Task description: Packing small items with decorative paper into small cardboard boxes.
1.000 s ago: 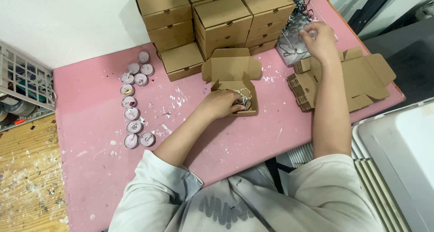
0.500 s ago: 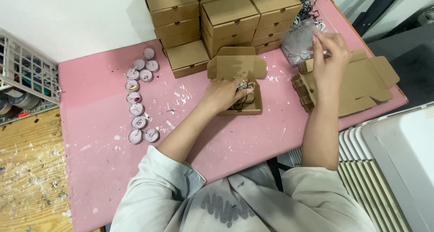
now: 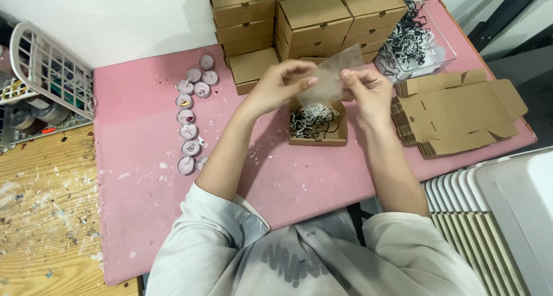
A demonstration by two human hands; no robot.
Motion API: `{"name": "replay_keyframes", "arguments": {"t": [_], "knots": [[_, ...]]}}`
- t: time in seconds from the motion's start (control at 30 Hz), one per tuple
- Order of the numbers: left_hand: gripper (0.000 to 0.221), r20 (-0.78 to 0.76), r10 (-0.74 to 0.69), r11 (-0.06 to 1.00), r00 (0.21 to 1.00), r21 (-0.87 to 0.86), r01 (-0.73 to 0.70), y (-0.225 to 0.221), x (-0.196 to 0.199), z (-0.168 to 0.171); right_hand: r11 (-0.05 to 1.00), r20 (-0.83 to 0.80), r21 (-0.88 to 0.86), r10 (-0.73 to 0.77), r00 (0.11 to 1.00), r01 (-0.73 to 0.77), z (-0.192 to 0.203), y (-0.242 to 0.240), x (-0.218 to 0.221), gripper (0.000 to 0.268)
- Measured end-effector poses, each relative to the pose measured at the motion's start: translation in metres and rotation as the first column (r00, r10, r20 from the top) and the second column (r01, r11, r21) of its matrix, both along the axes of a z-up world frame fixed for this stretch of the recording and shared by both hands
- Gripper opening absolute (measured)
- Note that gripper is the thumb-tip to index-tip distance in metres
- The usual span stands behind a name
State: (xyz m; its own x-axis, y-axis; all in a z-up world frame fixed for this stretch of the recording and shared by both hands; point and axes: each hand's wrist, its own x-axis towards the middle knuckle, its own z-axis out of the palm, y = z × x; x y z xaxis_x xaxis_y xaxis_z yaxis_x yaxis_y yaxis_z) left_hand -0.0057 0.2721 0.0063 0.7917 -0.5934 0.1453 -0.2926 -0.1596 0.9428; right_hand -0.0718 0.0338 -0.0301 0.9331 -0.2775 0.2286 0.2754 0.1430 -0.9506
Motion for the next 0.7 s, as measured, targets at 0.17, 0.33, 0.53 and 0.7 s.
{"name": "replay_keyframes", "arguments": {"t": [0.17,0.33,0.53,0.7], "knots": [[0.056,0.162,0.036,0.999,0.986,-0.008,-0.035,0.016,-0.004,0.015,0.998,-0.026,-0.026,0.065,0.998,-0.065,-0.028,0.018,0.002,0.008],[0.061,0.025,-0.097,0.972,0.995,0.218,0.089,0.028,-0.002,0.018,0.996,-0.001,0.044,0.083,0.997,-0.083,-0.031,0.030,-0.003,0.008],[0.053,-0.170,0.095,0.958,0.981,-0.253,-0.136,0.037,0.009,0.020,0.978,0.033,-0.012,0.207,0.978,-0.207,-0.039,0.026,-0.007,0.006],[0.049,-0.011,0.223,0.975,0.975,0.026,-0.222,0.033,-0.003,0.036,0.929,-0.069,-0.097,0.351,0.934,-0.357,-0.025,0.034,-0.015,0.030]]}}
